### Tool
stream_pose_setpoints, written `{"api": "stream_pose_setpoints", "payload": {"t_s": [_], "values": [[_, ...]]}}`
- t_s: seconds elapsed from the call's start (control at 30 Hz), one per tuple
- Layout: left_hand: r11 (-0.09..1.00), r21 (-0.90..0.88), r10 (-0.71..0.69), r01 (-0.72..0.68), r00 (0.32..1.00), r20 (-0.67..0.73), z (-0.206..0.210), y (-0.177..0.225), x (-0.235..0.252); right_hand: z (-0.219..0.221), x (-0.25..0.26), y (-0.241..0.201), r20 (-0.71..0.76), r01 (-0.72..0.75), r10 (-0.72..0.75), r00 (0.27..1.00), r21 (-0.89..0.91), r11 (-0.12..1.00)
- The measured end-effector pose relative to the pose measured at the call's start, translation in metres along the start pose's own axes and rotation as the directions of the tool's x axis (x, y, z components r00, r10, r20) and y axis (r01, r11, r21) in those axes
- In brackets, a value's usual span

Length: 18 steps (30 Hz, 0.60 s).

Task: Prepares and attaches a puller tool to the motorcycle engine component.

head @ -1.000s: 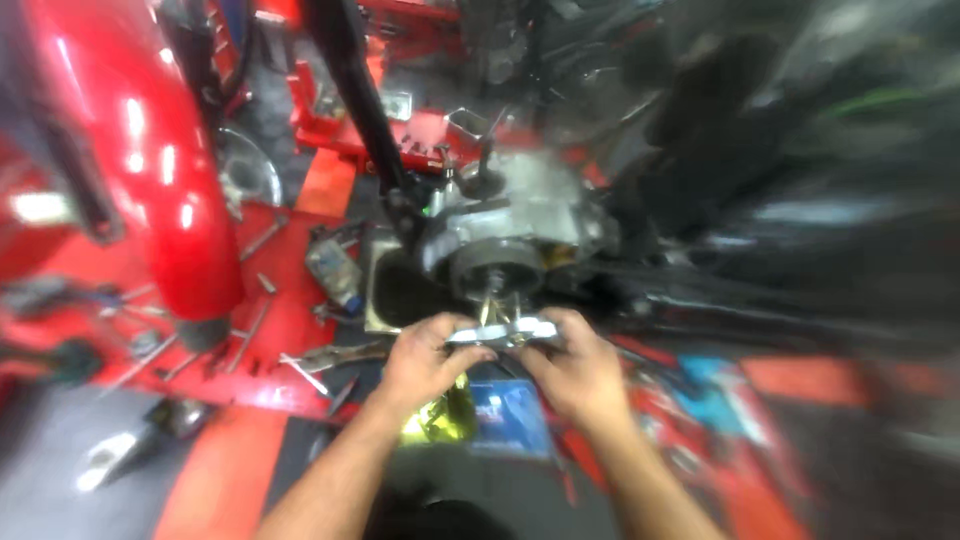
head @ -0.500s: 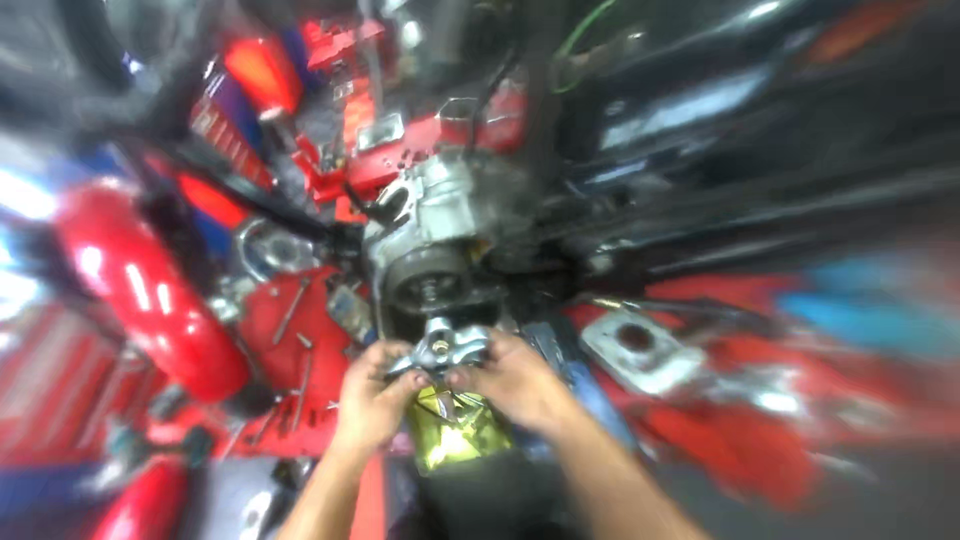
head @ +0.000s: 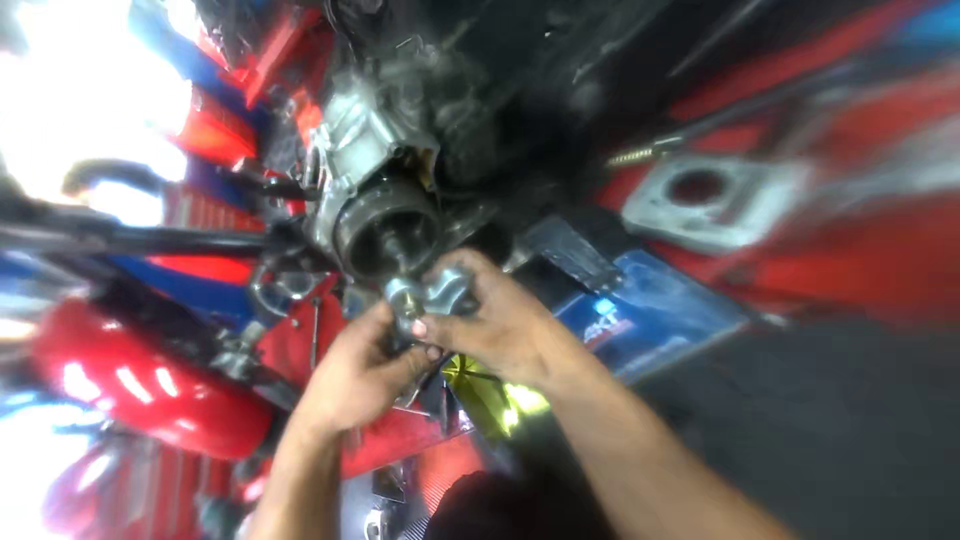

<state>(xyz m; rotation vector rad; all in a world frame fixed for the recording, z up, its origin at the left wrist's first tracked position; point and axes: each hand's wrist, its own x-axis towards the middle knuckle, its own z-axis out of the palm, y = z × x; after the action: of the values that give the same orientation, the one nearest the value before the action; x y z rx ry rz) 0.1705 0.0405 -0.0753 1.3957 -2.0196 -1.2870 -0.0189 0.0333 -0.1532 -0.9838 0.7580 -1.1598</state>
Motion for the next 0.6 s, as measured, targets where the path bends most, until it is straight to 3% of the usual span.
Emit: {"api": "stream_pose_setpoints", "payload": {"t_s": [0.13,0.23,0.43,0.6], "values": [[0.991,-0.122,0.065,-0.056,0.995,0.074,-0.008,-0.002,0.004,0.013,-0.001,-0.002,-0.179,-0.032,-0.01,0.984,-0.233,0.972],[0.987,-0.121,0.116,-0.106,0.99,0.081,-0.015,-0.006,0.018,0.022,0.002,0.0,-0.348,-0.003,-0.14,0.927,-0.379,0.925],[0.992,-0.075,0.096,-0.097,0.995,-0.015,-0.017,-0.005,0.032,0.041,0.02,0.004,-0.454,0.231,-0.452,0.768,-0.463,0.856],[0.998,0.048,0.041,-0.043,0.999,0.026,-0.026,-0.001,0.034,0.055,0.025,0.017,-0.539,0.315,-0.562,0.628,-0.484,0.816]]}}
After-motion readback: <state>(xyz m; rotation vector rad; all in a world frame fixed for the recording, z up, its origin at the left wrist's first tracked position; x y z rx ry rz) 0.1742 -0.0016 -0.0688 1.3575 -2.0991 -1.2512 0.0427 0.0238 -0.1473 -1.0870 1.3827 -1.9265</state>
